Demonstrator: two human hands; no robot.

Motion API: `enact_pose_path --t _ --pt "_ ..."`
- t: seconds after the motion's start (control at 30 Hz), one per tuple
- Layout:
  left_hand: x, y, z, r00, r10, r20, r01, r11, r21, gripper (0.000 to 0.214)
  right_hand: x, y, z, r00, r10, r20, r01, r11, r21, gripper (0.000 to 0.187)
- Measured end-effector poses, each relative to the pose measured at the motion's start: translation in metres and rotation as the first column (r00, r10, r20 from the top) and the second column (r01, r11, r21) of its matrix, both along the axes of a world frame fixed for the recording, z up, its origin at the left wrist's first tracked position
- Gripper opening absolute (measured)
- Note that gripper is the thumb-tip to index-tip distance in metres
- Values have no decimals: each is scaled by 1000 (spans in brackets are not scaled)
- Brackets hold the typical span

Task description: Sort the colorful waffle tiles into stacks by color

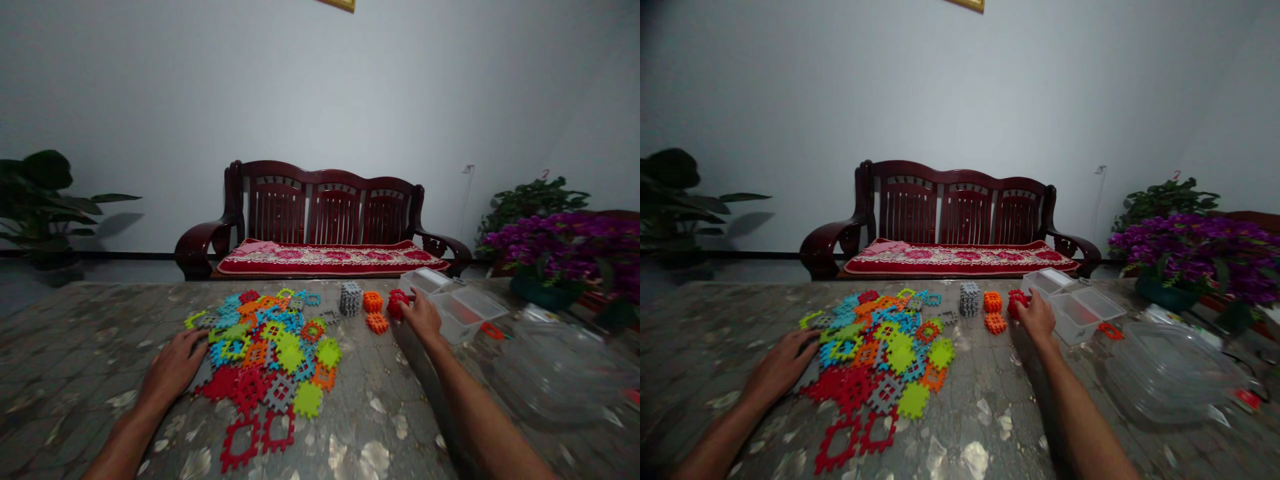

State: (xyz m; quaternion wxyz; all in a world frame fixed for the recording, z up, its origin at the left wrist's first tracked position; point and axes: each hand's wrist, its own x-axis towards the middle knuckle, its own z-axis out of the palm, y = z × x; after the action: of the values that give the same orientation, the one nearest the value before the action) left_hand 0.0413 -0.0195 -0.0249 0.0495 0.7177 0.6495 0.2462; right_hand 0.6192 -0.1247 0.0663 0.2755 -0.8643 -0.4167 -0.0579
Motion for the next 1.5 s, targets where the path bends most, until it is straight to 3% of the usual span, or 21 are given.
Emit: enact_pose_path --t 0.1,0.27,0.4,0.5,0.67,0.83,1.1,1.2,1.3,1.4,1.5 --pt "-1 0 0 1000 -10 1 10 1000 2 60 6 4 6 999 -33 -3 32 994 -102 66" --pt "-5 4 -4 1000 -15 3 15 1000 14 57 9 6 5 999 -13 -31 9 989 -148 67" --pt "-5 5 -6 1000 -19 8 19 1000 14 58 13 5 -7 997 2 -81 -8 997 -74 72" --pt "-5 4 -5 1000 -15 11 15 1000 17 59 15 2 -20 991 13 -132 -13 1000 1 88" --pt "-4 5 -4 1000 -9 -7 9 1000 -17 62 6 0 -35 988 -29 -152 14 995 -99 106" --pt "-5 5 -5 1000 -5 -2 5 1000 -3 61 -1 4 -40 996 -78 -53 67 979 -195 96" --pt "-6 4 -7 1000 0 -6 1 1000 5 61 5 12 -46 996 -86 -2 84 978 -189 67" --pt "-4 2 -5 1000 -6 -13 6 1000 -7 63 7 12 -54 996 -83 -19 80 988 -129 67" --pt "-1 -1 0 1000 5 -29 -5 1000 -13 62 10 11 -66 990 -67 -127 74 996 49 70" --pt "2 -3 4 999 18 -49 -19 1000 -21 58 14 5 -74 951 -41 -305 139 941 308 67" --pt "5 -4 8 998 33 -58 -36 999 -40 55 13 -5 -73 921 -41 -388 221 874 432 57"
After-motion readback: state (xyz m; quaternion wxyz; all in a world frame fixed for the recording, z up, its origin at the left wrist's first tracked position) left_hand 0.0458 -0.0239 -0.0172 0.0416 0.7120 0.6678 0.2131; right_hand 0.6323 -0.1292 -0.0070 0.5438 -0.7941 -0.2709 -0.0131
